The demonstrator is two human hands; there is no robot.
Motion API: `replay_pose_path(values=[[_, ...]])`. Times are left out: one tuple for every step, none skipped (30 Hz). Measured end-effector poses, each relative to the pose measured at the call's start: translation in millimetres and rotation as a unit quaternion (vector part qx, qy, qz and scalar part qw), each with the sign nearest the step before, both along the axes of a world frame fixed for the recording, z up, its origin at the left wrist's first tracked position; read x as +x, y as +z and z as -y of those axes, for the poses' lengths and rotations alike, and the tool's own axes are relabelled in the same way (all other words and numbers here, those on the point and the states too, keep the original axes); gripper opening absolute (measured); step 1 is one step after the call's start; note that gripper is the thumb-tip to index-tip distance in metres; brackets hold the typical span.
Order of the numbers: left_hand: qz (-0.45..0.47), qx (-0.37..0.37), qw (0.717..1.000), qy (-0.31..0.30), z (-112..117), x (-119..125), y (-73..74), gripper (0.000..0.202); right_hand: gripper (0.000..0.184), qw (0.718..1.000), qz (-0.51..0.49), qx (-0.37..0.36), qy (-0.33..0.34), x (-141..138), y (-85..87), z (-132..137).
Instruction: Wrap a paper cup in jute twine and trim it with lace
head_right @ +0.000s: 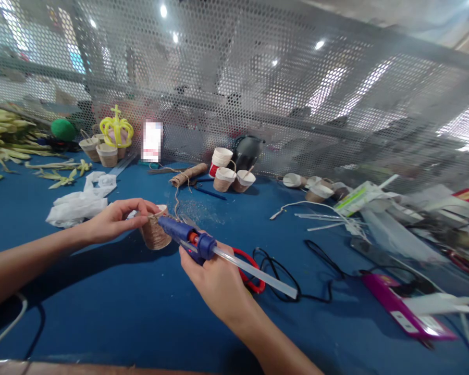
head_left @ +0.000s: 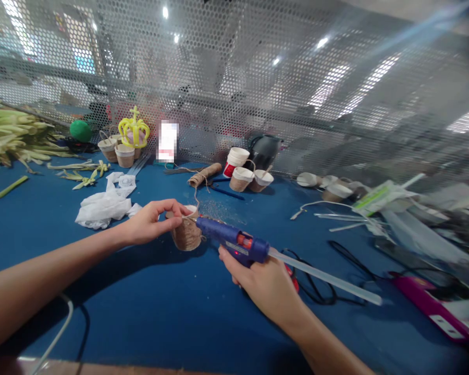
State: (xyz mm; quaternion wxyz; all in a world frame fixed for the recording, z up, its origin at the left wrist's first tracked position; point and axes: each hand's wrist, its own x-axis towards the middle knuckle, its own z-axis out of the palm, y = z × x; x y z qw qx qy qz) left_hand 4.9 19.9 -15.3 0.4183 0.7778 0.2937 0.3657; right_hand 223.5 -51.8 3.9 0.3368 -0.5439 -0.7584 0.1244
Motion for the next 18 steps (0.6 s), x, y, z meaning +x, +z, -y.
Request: replay_pose_path(values=[[0.001, -0.001, 1.0, 0.0, 0.0, 0.1, 0.1, 0.016, 0.017, 1.0, -0.005, 0.0, 0.002, -0.5, 0.5, -0.3], [0.002, -0.002, 1.0, 0.0, 0.0, 0.2, 0.1, 0.016, 0.016, 1.0, -0.01, -0.001, 0.002, -0.6, 0.6, -0.4], [0.002, -0.002, 1.0, 0.0, 0.1, 0.3, 0.2, 0.016, 0.016, 1.0, -0.013, -0.003, 0.002, -0.3, 0.3, -0.4], [0.001, -0.002, 1.0, 0.001, 0.1, 0.4, 0.2, 0.016, 0.016, 1.0, -0.015, -0.006, 0.001, 0.4, -0.4, -0.1], [0.0, -0.002, 1.0, 0.002, 0.2, 0.5, 0.3, 0.016, 0.016, 1.0, -0.015, -0.01, 0.0, 1.3, -1.3, 0.4], [0.001, -0.002, 1.0, 0.002, 0.2, 0.5, 0.4, 0.016, 0.017, 1.0, -0.014, -0.015, -0.003, 2.3, -2.3, 1.2], [0.002, -0.001, 1.0, 0.001, 0.4, 0.6, 0.5, 0.016, 0.018, 1.0, -0.012, -0.021, -0.004, 3.2, -3.1, 2.2], [0.003, -0.001, 1.0, -0.001, 0.5, 0.7, 0.7, 0.015, 0.021, 1.0, -0.01, -0.027, -0.006, 3.7, -3.7, 3.1], [0.003, 0.0, 1.0, -0.001, 0.6, 0.8, 0.9, 0.015, 0.023, 0.999, -0.009, -0.032, -0.008, 3.9, -3.8, 4.0], [0.003, -0.001, 1.0, -0.001, 0.8, 0.9, 1.1, 0.015, 0.024, 0.999, -0.008, -0.037, -0.008, 3.6, -3.6, 4.7], [0.003, -0.002, 1.0, 0.0, 0.9, 1.0, 1.3, 0.015, 0.025, 0.999, -0.008, -0.04, -0.008, 3.0, -3.1, 5.1], [0.002, -0.003, 1.0, 0.001, 1.0, 1.0, 1.5, 0.015, 0.024, 0.999, -0.009, -0.041, -0.01, 2.2, -2.3, 5.2], [0.001, -0.003, 1.0, 0.003, 1.0, 1.0, 1.6, 0.016, 0.024, 0.999, -0.008, -0.04, -0.013, 1.4, -1.4, 4.9], [0.0, -0.003, 1.0, 0.004, 1.0, 0.9, 1.7, 0.016, 0.023, 0.999, -0.006, -0.036, -0.016, 0.8, -0.4, 4.2], [-0.002, -0.002, 1.0, 0.003, 0.9, 0.7, 1.5, 0.017, 0.022, 0.999, -0.002, -0.029, -0.019, 0.5, 0.7, 3.2], [-0.004, -0.001, 1.0, 0.003, 0.7, 0.5, 1.2, 0.017, 0.022, 1.0, 0.003, -0.021, -0.022, 0.7, 1.8, 2.0], [-0.006, 0.0, 1.0, 0.004, 0.5, 0.2, 0.8, 0.017, 0.021, 1.0, 0.009, -0.017, -0.024, 1.2, 2.9, 0.7], [-0.008, 0.0, 1.0, 0.004, 0.2, 0.0, 0.3, 0.016, 0.022, 0.999, 0.012, -0.022, -0.024, 1.9, 4.1, -0.5]])
